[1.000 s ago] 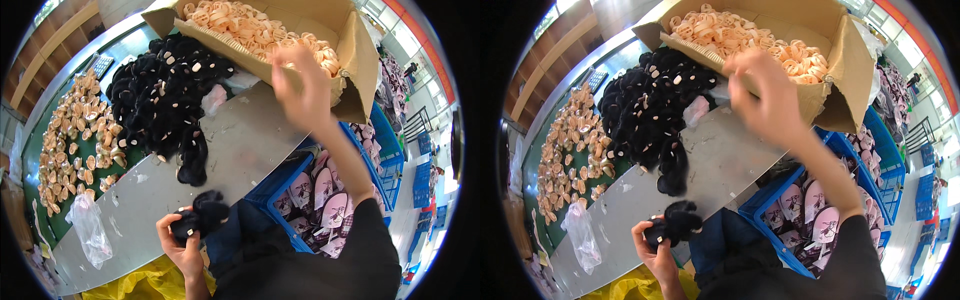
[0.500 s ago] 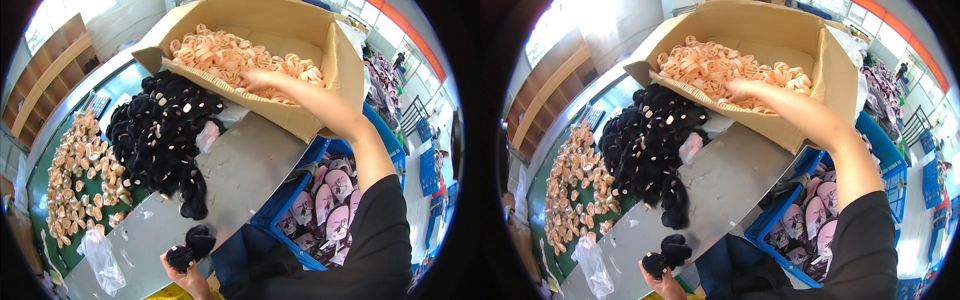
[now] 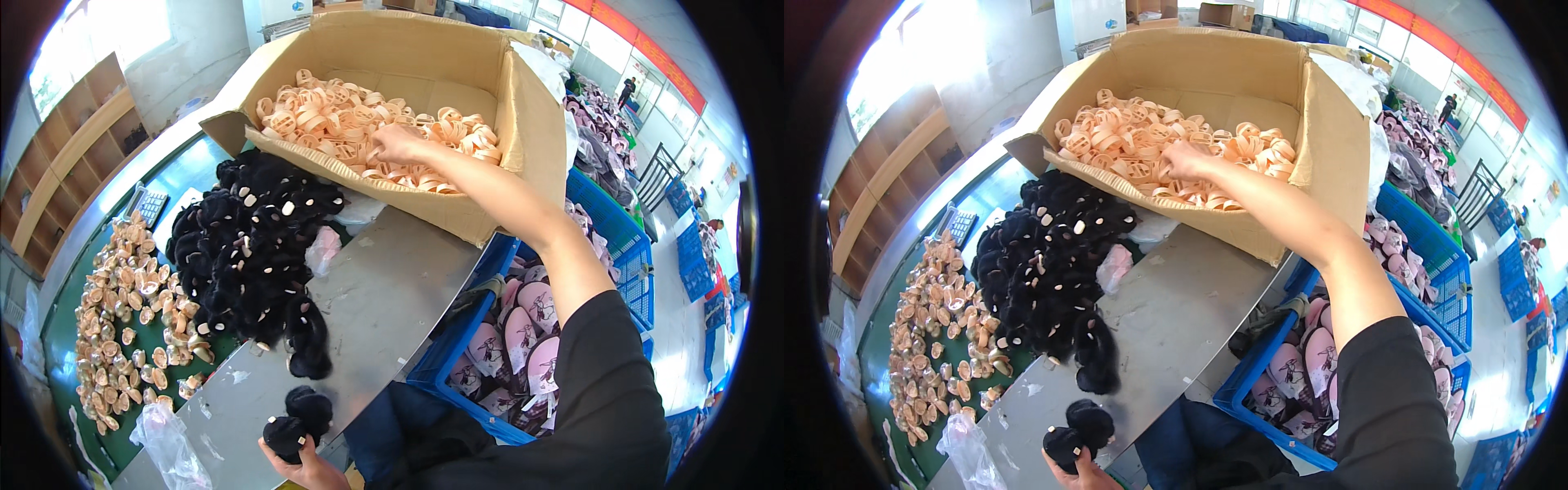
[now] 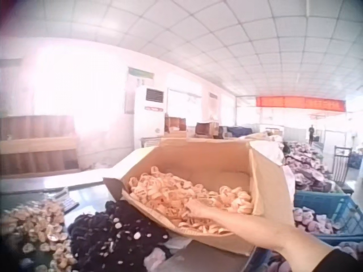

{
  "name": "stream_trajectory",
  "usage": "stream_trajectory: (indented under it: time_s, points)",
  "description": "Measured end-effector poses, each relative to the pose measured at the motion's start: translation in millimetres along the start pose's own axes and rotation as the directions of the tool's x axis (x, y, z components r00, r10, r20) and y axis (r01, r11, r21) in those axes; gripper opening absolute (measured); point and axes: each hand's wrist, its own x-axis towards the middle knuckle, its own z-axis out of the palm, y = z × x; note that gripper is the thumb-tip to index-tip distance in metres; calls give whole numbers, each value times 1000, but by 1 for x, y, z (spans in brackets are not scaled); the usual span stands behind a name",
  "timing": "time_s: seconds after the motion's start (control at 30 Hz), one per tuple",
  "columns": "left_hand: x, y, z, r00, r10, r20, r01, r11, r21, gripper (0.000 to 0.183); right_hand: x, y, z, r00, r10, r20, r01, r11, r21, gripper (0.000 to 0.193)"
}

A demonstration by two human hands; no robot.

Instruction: The person assembles slippers by inserting beige plastic footbeds into black fuzzy slipper uppers. They repeatedly pick up a footbed from a cardboard box, press it into the upper, and place the completed slipper on the table. The process continues throughout the clip.

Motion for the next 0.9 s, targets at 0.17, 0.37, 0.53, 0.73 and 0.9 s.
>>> stream_trajectory:
  time_s: [0.17,0.37,0.53,0.73,0.9]
  points:
    - [-6,10,-1,999,-25,46,27,998,-50,37,-8,-13,-43,941,1,-340,157,885,438,24]
    - [1,15,-5,997,-79,-25,75,986,-151,39,-133,-175,-88,928,-270,-256,336,311,889,26]
    - [-1,16,8,986,-114,121,130,981,-141,48,-260,-249,-14,818,-542,-192,199,-46,979,24]
    - [-3,19,-7,984,-109,138,129,981,-148,38,-292,-291,20,831,-498,-249,311,44,949,21]
    - [-5,13,-11,973,-41,228,54,997,-50,34,-299,-297,32,816,-507,-279,343,35,939,20]
